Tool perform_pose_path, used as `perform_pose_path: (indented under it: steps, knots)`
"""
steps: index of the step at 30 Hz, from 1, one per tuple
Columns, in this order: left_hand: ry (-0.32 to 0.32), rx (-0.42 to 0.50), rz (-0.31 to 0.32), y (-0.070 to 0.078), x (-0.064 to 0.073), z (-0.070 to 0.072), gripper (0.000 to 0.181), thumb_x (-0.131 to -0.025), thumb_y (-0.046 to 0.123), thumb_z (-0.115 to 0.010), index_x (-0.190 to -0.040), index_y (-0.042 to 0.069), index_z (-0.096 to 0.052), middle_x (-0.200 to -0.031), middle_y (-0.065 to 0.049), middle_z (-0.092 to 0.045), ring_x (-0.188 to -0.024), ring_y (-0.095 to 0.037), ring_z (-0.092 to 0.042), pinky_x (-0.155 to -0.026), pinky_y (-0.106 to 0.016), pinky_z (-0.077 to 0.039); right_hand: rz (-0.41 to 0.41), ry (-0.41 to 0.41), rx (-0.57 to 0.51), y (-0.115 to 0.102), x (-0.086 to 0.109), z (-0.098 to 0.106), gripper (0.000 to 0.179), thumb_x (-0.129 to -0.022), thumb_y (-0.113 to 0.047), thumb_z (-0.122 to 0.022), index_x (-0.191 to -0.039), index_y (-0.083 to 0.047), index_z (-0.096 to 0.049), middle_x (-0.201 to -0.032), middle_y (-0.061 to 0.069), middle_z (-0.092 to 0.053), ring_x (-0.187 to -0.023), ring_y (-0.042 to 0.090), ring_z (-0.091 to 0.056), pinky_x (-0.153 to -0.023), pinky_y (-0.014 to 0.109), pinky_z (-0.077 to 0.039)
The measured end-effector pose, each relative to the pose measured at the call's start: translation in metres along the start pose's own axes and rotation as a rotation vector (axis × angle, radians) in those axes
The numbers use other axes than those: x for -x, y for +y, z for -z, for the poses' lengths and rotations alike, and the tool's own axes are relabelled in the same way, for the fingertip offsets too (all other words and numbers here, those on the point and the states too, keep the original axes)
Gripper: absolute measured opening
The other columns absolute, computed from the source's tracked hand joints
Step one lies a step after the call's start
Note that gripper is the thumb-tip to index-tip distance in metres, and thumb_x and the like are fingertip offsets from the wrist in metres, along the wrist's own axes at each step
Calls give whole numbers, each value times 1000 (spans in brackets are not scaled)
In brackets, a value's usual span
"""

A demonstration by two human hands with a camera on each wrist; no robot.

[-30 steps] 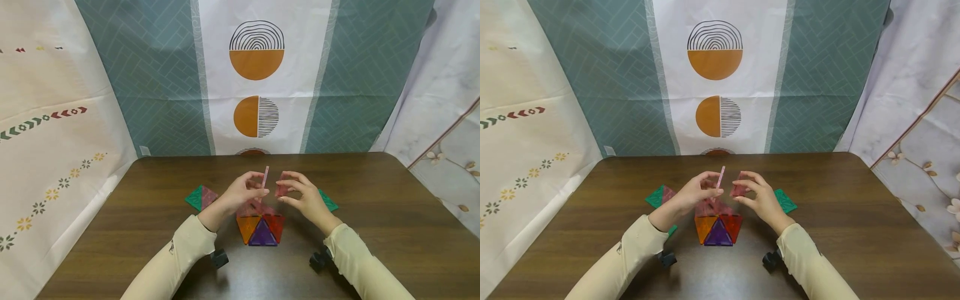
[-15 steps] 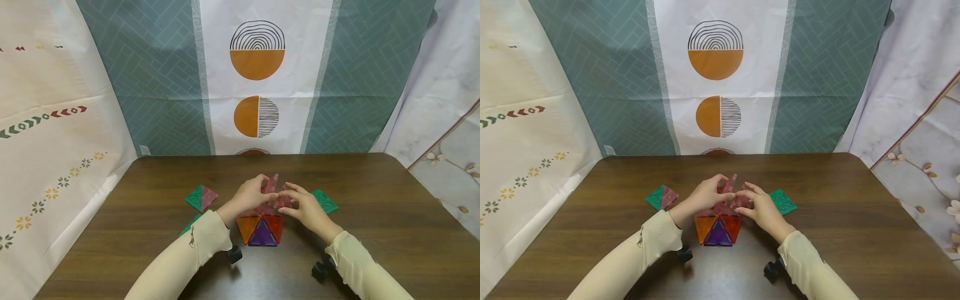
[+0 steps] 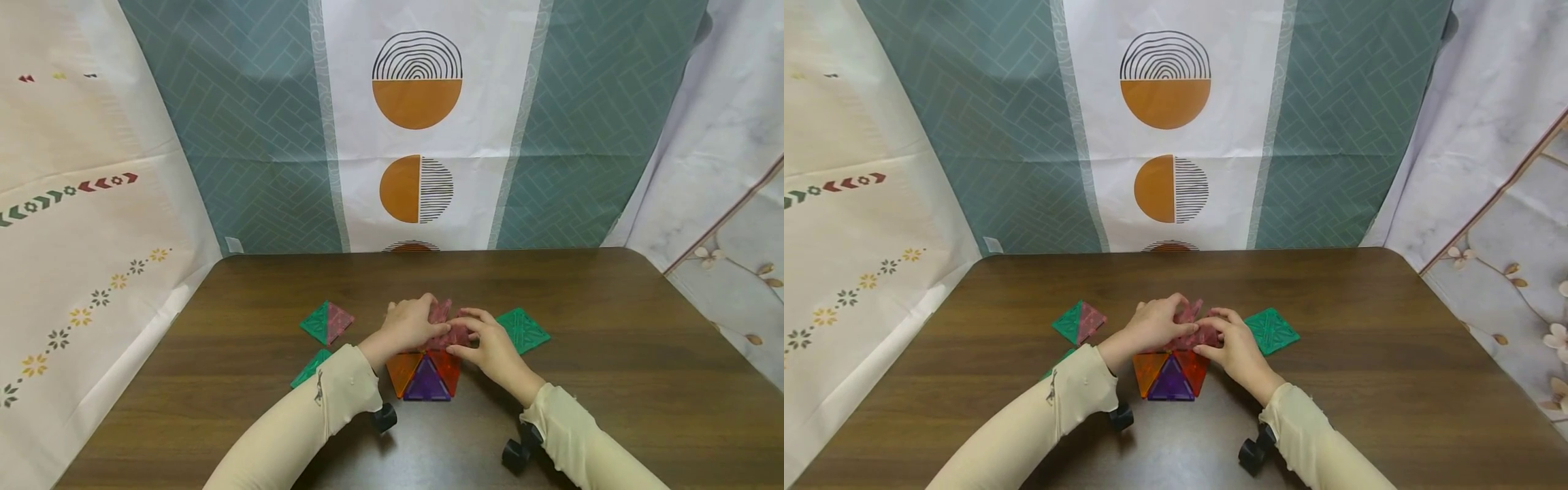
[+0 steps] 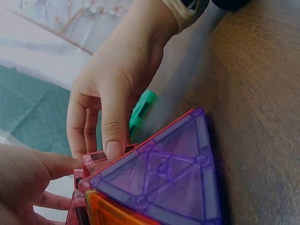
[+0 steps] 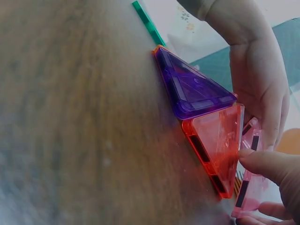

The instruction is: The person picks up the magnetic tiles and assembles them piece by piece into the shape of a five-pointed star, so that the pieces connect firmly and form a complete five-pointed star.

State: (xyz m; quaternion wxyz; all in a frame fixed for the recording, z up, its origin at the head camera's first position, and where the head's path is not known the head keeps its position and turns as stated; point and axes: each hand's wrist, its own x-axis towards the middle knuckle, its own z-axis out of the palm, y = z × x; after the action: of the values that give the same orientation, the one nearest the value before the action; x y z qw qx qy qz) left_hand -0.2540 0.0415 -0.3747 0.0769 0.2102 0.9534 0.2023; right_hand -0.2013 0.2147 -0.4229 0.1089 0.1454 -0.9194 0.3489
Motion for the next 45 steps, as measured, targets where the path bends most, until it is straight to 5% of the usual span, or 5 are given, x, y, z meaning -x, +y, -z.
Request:
perform_pose_path:
  steps: [11,45]
  knots:
    - [-57,-15,-28,-4,0,-1,43,-91,42,-63,-124,16,-59,-110,-4,-69,-105,-26,-61,-97,-48,-36,-46,-85,-49,-3,-2,5,37,-82,-14,-76,-117,-9,-67,-136,23,-49,-97,33,-66,-84,44,-56]
    - [-80,-76,-87,-8,0,-4,43,-95,41,-56,-130,17,-60,-121,-4,-66,-112,-25,-57,-92,-44,-39,-85,-55,-24,-12,1,2,39,-81,-12,-76,-119,-9,-66,-135,22,-49,-93,30,-67,-82,42,-57]
